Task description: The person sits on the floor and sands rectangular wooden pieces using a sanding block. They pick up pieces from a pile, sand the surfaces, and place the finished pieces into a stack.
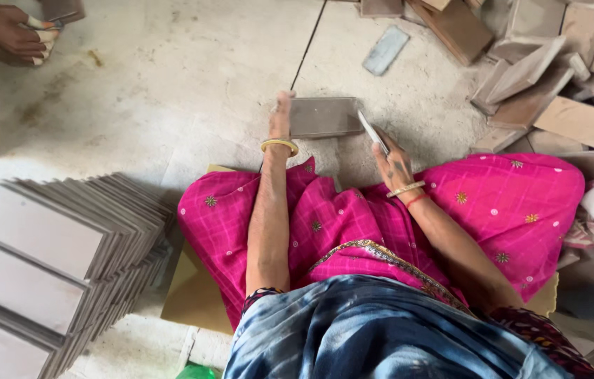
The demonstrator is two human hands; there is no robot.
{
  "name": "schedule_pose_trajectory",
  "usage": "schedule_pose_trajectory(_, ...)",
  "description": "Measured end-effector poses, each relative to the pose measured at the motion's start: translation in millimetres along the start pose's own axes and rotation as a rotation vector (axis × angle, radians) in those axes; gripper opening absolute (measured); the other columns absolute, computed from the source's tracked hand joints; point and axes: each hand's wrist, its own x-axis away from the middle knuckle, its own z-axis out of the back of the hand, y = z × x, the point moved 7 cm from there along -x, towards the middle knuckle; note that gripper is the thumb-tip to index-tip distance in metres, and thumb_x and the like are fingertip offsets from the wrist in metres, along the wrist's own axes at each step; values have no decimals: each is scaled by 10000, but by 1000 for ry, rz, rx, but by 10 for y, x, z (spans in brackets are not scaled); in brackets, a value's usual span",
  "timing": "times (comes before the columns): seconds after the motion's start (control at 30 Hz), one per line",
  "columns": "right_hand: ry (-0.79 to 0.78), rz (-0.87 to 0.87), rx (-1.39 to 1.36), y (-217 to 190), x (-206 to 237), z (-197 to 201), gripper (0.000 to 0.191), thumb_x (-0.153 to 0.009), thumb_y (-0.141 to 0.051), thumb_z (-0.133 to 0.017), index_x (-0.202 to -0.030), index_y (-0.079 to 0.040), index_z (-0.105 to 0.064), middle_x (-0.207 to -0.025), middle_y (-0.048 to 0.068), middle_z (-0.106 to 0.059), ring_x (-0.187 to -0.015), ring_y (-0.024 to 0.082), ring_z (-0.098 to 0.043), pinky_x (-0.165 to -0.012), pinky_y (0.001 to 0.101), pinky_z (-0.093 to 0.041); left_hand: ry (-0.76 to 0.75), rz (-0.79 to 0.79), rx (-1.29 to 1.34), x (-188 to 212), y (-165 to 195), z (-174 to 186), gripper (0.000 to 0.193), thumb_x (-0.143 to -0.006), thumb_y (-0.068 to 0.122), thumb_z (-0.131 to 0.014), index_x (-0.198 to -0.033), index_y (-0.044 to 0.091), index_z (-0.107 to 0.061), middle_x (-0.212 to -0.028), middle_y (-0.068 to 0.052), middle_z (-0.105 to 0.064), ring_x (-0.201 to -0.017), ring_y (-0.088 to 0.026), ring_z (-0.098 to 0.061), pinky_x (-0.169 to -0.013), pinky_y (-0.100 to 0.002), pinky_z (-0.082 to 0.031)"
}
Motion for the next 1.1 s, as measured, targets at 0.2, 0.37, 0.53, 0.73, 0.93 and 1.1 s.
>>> schedule_pose_trajectory(0.2,-30,188,377,-145,-316,-356,677,-1100,-528,-317,-1574,-49,-379,-1595,254,-422,-1433,419,-467,-1184,464,-399,-430,-175,582,140,183,-274,899,-986,704,-420,-1550,5,-391,-1468,-246,-549,-1325,-337,-569,-1126,-479,-485)
schedule_pose_trajectory(0.37,74,414,412,-626,-373,-809,723,-1126,-510,-274,-1626,12,-271,-1641,284,-337,-1532,417,-361,-1266,512,-324,-462,-157,618,123,162,-346,886,-997,704,-351,-1587,43,-351,-1495,-206,-528,-1343,-325,-553,-1139,-479,-482)
schedule_pose_trajectory(0.53,-2,525,340,-1179,-428,-1244,703,-1122,-513,-288,-1627,-24,-295,-1683,239,-312,-1588,369,-289,-1323,511,-259,-398,-240,522,99,64,-224,1025,-989,798,-208,-1592,-15,-376,-1476,-294,-540,-1366,-375,-550,-1158,-487,-481)
schedule_pose_trajectory(0.73,-46,180,425,-674,-540,-660,758,-1093,-542,-244,-1619,5,-254,-1684,261,-269,-1560,384,-242,-1237,556,-200,-474,-77,751,78,-107,-318,1115,-874,873,-240,-1606,34,-310,-1552,-224,-473,-1418,-343,-492,-1157,-500,-455)
schedule_pose_trajectory(0.93,38,476,285,-1042,-172,-1045,753,-1132,-570,-169,-1654,-32,-240,-1715,231,-223,-1622,353,-194,-1344,530,-194,-441,-172,650,53,-122,-412,1106,-893,871,-304,-1577,4,-372,-1526,-244,-494,-1375,-372,-516,-1134,-520,-473)
schedule_pose_trajectory(1.1,-85,350,413,-928,-466,-989,775,-1075,-579,-174,-1618,-29,-237,-1684,207,-255,-1571,346,-226,-1283,538,-155,-419,-132,650,97,-178,-287,1083,-905,871,-280,-1561,20,-415,-1475,-238,-547,-1334,-359,-543,-1122,-497,-464)
